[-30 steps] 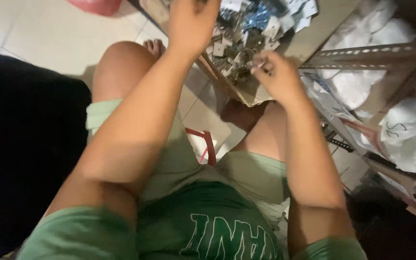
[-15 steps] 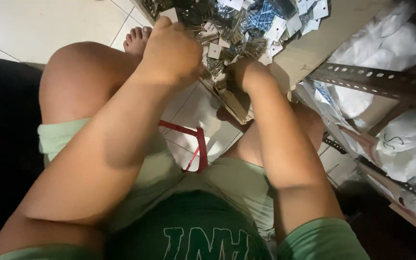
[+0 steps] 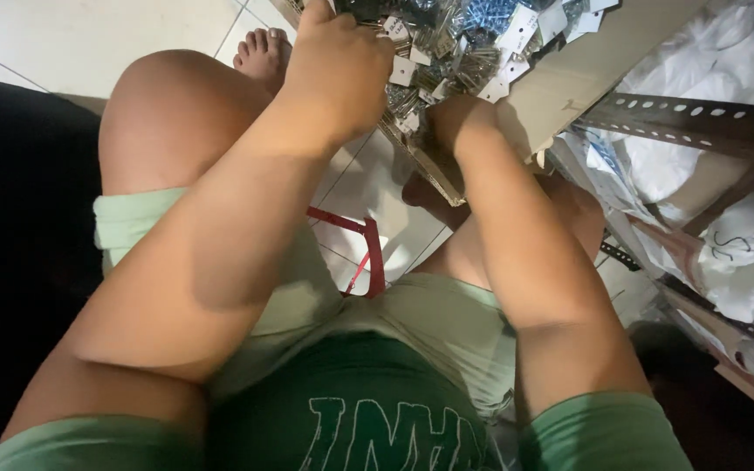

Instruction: Hanging small hardware items with tags onto a wire rack.

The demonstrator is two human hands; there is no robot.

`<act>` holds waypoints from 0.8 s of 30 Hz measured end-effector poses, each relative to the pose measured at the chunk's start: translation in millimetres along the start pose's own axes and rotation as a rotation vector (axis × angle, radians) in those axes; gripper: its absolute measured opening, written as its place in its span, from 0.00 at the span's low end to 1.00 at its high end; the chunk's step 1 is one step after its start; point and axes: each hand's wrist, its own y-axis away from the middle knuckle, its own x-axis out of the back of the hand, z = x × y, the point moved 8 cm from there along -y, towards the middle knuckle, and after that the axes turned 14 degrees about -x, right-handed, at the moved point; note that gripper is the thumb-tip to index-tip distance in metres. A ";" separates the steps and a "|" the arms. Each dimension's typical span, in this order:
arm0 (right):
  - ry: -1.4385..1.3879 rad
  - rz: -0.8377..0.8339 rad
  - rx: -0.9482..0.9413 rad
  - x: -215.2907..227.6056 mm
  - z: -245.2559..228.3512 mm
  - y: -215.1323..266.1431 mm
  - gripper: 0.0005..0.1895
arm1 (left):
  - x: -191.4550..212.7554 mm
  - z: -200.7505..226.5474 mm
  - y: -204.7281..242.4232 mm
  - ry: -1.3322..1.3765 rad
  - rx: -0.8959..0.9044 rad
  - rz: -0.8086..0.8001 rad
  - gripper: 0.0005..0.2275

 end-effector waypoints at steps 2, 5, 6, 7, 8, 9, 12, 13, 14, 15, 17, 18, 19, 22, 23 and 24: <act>-0.303 -0.196 -0.188 45.8 17.5 65.4 0.22 | -1.0 2.3 0.1 -0.096 -0.025 -0.002 0.05; -0.763 -0.100 -0.561 54.5 55.7 79.6 0.23 | -9.8 -0.1 -4.8 -0.075 -0.007 -0.050 0.03; -0.764 -0.101 -0.560 31.8 62.8 60.2 0.23 | -9.7 -0.9 -5.8 -0.077 -0.008 -0.052 0.03; -0.804 0.061 -0.329 27.0 58.8 38.3 0.19 | -11.2 -0.9 -6.7 -0.067 -0.012 -0.071 0.04; -0.833 0.221 -0.096 21.9 55.0 22.3 0.17 | -12.7 -0.7 -8.0 -0.058 -0.015 -0.091 0.06; -0.837 0.217 -0.098 21.3 55.6 18.6 0.17 | -11.8 -1.1 -9.0 -0.056 -0.019 -0.094 0.06; -0.572 0.284 -0.011 24.0 53.3 13.5 0.29 | -13.9 -1.0 -12.5 -0.046 0.008 -0.098 0.06; -0.590 0.287 -0.010 27.0 56.1 13.7 0.27 | -13.5 -2.6 -11.8 -0.071 0.025 -0.087 0.07; -0.608 0.290 -0.009 30.2 58.6 14.0 0.26 | -12.8 -4.5 -10.8 -0.095 0.041 -0.076 0.08; -0.606 0.288 -0.009 19.8 67.4 -1.5 0.26 | -16.0 -5.2 -10.2 -0.092 0.042 -0.076 0.08; -0.738 0.672 0.324 31.6 76.3 -8.0 0.12 | -22.2 -6.3 -9.7 -0.061 0.014 -0.075 0.06; -0.736 0.673 0.325 36.9 77.7 -5.6 0.12 | -21.9 -6.5 -10.9 -0.062 0.015 -0.074 0.06; -0.695 0.640 0.259 38.5 80.7 -6.8 0.16 | -25.0 -6.8 -11.5 -0.025 0.024 -0.105 0.05; -0.741 0.640 0.265 43.7 87.6 -10.2 0.17 | -23.5 -18.5 -6.7 0.023 0.057 -0.143 0.05; -0.831 0.666 0.328 44.5 90.4 -7.9 0.14 | -21.9 -10.3 -7.9 0.041 0.074 -0.152 0.06; -0.832 0.663 0.328 44.0 88.5 -8.6 0.14 | -17.7 -10.1 -7.4 0.058 0.092 -0.160 0.06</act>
